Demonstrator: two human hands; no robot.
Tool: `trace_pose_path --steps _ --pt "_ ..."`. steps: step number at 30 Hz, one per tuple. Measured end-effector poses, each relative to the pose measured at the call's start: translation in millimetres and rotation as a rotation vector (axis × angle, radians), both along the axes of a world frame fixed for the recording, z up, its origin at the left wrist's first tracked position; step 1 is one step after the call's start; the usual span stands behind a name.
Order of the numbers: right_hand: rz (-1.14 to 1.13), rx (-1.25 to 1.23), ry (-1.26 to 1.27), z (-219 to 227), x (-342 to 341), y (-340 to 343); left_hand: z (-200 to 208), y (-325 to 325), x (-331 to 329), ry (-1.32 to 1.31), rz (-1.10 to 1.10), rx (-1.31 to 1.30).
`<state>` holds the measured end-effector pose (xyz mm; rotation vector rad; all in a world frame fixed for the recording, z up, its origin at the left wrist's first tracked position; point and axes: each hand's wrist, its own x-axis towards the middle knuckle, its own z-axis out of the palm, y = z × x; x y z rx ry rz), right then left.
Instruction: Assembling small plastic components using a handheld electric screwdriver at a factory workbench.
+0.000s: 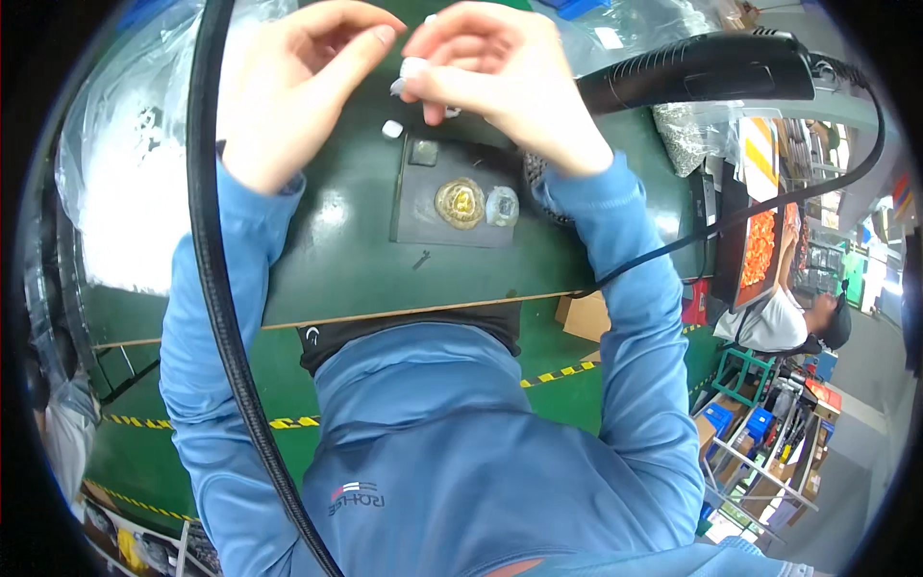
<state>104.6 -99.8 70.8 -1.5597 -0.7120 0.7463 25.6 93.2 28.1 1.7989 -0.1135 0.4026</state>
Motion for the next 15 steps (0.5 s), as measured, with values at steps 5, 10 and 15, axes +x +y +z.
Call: trace_pose_path --steps 5,10,15 --pt "-0.126 0.25 0.051 10.4 -31.3 -31.9 12.7 -25.9 -23.6 0.093 -0.285 -0.395" --pt "-0.163 0.279 -0.028 -1.2 -43.1 -44.0 7.1 -35.7 -24.7 0.067 -0.393 -0.462" --pt "-0.238 0.294 -0.226 -19.7 -45.4 -45.8 -1.3 -36.5 -20.8 0.081 -0.49 -0.486"
